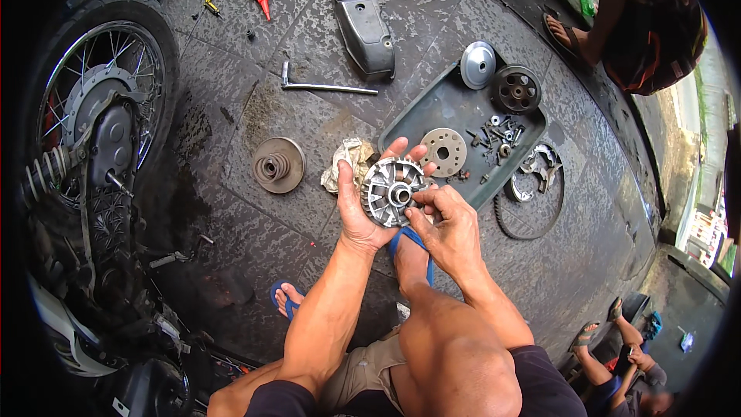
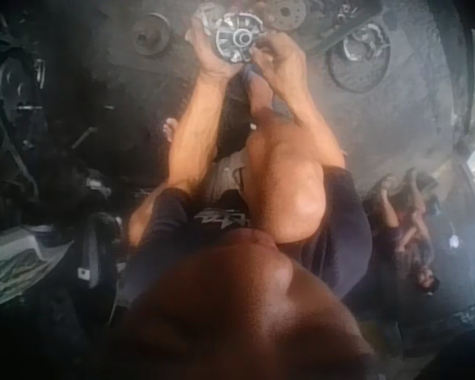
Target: The person cleans and assembles parts of a motorcycle CVT system by hand, using a cloth to wipe internal surfaces and applying grease to a shaft before fitting components back together.
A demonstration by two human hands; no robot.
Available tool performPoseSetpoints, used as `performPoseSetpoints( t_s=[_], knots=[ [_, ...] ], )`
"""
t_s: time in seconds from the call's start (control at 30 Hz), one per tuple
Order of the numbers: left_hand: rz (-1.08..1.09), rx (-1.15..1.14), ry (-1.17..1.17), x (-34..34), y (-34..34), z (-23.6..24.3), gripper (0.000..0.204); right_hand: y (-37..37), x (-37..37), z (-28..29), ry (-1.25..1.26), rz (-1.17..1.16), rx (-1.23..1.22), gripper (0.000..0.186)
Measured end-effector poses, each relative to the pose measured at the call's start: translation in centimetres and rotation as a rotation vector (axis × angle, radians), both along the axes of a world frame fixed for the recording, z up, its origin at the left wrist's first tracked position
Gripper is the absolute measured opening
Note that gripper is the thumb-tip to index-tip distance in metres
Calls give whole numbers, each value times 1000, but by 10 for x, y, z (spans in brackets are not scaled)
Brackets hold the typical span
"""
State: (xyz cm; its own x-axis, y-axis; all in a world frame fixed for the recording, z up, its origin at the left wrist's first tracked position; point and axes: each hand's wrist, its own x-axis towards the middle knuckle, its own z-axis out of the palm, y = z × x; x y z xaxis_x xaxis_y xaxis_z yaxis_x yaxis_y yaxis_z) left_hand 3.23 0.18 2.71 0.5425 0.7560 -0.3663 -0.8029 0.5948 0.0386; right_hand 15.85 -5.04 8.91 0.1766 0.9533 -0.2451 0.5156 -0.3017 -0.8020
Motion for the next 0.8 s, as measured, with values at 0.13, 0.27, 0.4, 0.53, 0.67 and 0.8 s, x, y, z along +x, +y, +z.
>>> performPoseSetpoints(
  t_s=[0.13, 0.27, 0.4, 0.53, 0.67, 0.8],
  knots=[
    [17, -42, -110, -13, -7, -7, 91, -7, 0, 1, 156, 66, 38, 40],
    [12, -10, -2, -34, -10, -14, 83, -16, 5, -11, 101, 148, 134, 64],
    [-56, -51, 78, -36, -14, -15, 79, -21, -1, -32, -82, 304, 148, 120],
    [-221, -50, 146, -23, -18, -23, 73, -21, 3, -41, -169, 320, 176, 120],
    [-320, -78, 88, -22, -17, -36, 63, -25, 10, -47, -221, 291, 142, 114],
    [-384, -24, 214, -31, -19, -43, 47, -34, 15, -52, -183, 223, 106, 110]
  ],
)
